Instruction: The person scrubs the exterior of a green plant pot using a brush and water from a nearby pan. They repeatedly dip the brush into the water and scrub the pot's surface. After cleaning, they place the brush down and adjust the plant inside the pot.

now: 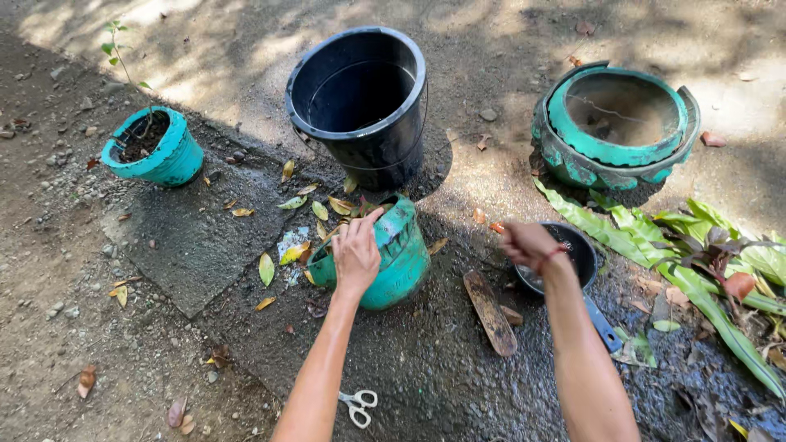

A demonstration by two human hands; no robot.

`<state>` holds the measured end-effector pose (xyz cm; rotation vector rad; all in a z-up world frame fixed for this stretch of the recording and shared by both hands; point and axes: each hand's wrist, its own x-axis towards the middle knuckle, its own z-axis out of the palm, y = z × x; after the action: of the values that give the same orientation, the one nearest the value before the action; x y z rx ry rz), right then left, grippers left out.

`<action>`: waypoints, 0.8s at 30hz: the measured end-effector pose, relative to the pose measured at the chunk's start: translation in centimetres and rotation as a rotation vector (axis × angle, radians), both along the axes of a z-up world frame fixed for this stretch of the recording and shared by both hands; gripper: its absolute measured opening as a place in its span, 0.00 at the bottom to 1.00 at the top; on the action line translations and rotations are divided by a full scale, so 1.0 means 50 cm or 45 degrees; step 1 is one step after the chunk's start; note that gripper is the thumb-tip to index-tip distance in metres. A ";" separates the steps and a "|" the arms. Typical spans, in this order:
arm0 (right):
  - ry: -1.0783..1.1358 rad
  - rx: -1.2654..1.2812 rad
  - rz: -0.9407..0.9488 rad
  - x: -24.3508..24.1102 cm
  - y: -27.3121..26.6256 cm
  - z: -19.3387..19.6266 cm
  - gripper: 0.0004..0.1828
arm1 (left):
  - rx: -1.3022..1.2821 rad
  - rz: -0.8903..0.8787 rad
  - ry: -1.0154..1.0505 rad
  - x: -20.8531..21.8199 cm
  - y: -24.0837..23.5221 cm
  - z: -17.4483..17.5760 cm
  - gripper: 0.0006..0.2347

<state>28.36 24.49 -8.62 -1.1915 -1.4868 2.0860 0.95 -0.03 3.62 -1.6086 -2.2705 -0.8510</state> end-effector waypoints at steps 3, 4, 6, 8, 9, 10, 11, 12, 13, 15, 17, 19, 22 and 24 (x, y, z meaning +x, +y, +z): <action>0.333 -0.105 0.374 -0.154 -0.093 0.213 0.23 | -0.018 0.033 -0.084 0.017 0.015 0.011 0.16; 0.307 -0.066 0.446 -0.200 -0.132 0.260 0.23 | -0.056 0.024 -0.064 0.024 0.017 0.014 0.18; 0.300 0.250 0.534 -0.258 -0.161 0.330 0.21 | -0.102 0.026 -0.010 0.026 0.023 0.025 0.22; 0.321 0.761 0.530 -0.292 -0.172 0.340 0.19 | -0.117 0.031 0.028 0.026 0.023 0.024 0.13; 0.127 0.854 0.421 -0.284 -0.172 0.322 0.18 | -0.124 0.032 0.048 0.024 0.022 0.022 0.09; -0.067 0.943 0.310 -0.252 -0.173 0.288 0.17 | -0.122 0.010 0.007 0.016 0.020 0.020 0.09; -0.268 1.025 0.198 -0.209 -0.179 0.243 0.16 | -0.121 -0.014 -0.040 0.009 0.016 0.018 0.10; -0.372 1.258 0.215 -0.177 -0.194 0.191 0.15 | -0.120 -0.038 -0.087 0.003 0.011 0.014 0.11; -0.666 1.112 0.470 -0.143 -0.212 0.138 0.17 | -0.132 -0.060 -0.103 -0.007 0.013 0.013 0.12; -1.117 0.868 0.545 -0.070 -0.304 0.033 0.42 | -0.162 -0.102 -0.136 -0.028 0.009 0.008 0.12; -1.441 0.960 0.583 -0.021 -0.373 -0.039 0.52 | -0.173 -0.137 -0.197 -0.043 0.007 0.003 0.13; -1.371 1.212 0.448 0.005 -0.402 -0.087 0.49 | -0.178 -0.148 -0.230 -0.044 0.002 -0.002 0.13; -1.166 1.264 0.213 -0.006 -0.400 -0.103 0.44 | -0.146 -0.110 -0.236 -0.043 0.020 0.014 0.12; -0.890 1.152 0.055 -0.020 -0.411 -0.079 0.41 | -0.161 -0.054 -0.292 -0.025 0.011 0.013 0.12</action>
<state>27.37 3.91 -12.59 -1.4965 -2.3608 0.7460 -0.31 0.52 4.25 -1.6965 -2.4996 -0.9652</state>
